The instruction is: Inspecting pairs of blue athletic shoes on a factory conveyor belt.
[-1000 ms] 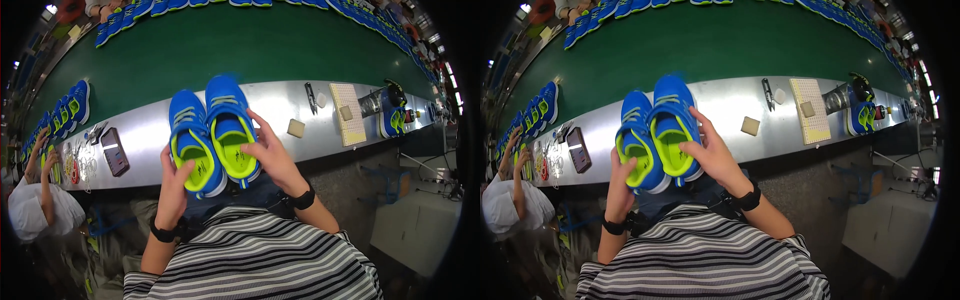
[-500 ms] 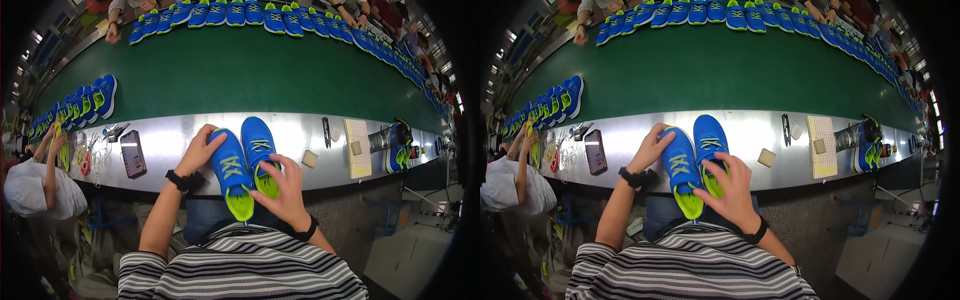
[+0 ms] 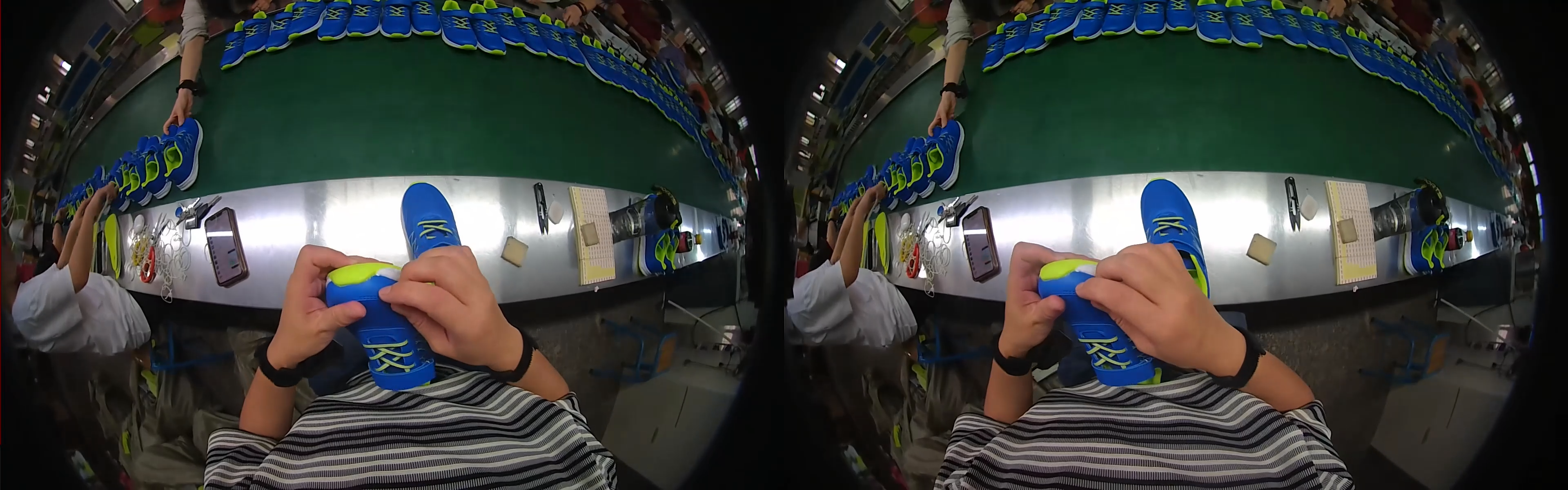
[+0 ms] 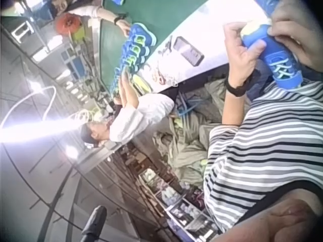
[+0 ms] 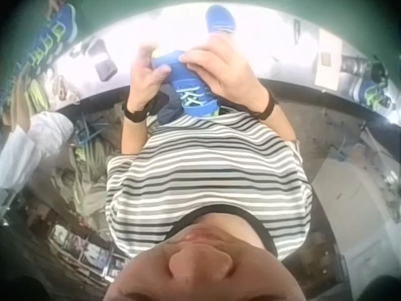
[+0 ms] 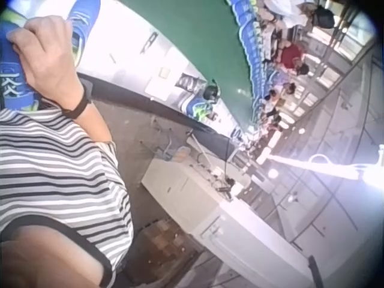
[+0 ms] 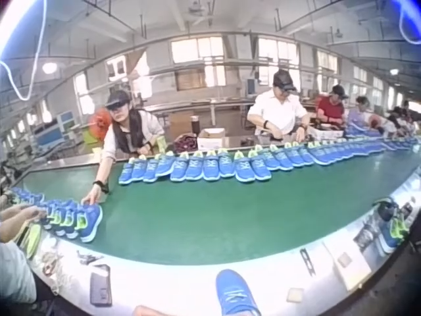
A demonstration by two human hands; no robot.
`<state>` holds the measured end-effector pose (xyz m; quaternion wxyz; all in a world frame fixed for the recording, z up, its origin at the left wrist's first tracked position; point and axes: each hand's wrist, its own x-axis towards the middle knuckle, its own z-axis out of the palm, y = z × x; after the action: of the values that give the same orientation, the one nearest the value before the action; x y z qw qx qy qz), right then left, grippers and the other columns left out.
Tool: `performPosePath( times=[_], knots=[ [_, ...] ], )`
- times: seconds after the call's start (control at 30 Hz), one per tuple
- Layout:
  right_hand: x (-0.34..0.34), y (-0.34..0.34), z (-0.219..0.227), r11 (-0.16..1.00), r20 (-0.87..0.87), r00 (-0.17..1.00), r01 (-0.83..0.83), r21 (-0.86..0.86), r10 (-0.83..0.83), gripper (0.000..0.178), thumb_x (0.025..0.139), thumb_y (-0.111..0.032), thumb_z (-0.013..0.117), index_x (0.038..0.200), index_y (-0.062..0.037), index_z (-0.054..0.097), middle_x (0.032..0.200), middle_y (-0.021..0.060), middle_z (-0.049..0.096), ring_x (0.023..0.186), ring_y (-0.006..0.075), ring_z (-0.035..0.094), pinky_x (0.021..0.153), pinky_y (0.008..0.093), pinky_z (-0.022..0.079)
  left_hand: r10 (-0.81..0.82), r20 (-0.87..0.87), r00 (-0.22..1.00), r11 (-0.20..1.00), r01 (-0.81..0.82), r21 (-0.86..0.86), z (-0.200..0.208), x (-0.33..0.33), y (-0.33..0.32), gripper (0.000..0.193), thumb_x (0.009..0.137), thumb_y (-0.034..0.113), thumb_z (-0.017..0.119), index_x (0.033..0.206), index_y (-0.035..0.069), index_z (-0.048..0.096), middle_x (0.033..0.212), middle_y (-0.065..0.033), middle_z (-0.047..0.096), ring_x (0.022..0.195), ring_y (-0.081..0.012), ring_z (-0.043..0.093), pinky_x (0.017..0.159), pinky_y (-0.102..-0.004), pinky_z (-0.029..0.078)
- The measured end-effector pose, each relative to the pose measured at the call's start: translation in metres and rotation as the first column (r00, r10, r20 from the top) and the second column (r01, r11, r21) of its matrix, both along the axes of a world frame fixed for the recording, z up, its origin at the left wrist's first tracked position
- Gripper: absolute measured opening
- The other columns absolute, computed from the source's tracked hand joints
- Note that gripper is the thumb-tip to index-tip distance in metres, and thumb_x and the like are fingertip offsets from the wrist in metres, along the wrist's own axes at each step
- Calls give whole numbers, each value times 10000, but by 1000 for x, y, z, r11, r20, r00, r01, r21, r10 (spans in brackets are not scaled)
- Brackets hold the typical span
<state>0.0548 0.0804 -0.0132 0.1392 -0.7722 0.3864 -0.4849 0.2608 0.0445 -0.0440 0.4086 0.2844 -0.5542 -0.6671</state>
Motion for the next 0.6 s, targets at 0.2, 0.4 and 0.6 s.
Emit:
performPosePath(
  times=[0.2,0.4,0.6],
  knots=[
    [-6,3,8,985,49,990,-137,106,132,319,673,59,735,960,-42,639,907,83,581,824,260,571,729,354,471,-24,-5,1000,1000,24,-5,2,0,9,570,821,330,762,1148,54,387,1165,-215,603,1073,-252,607,918,-359,500],
    [-4,5,5,965,100,980,-190,180,174,289,669,95,716,915,-15,610,897,104,573,819,275,573,722,353,480,-41,-51,998,999,43,23,-3,2,14,490,801,137,781,1145,29,450,1180,-179,610,1095,-228,604,951,-344,485],
    [6,10,-7,979,170,980,-130,155,103,257,720,36,676,953,-23,588,931,104,547,835,285,543,746,361,467,-33,36,999,999,33,1,-4,6,15,550,822,271,766,1163,53,393,1179,-211,604,1056,-237,617,897,-338,514]
  ],
)
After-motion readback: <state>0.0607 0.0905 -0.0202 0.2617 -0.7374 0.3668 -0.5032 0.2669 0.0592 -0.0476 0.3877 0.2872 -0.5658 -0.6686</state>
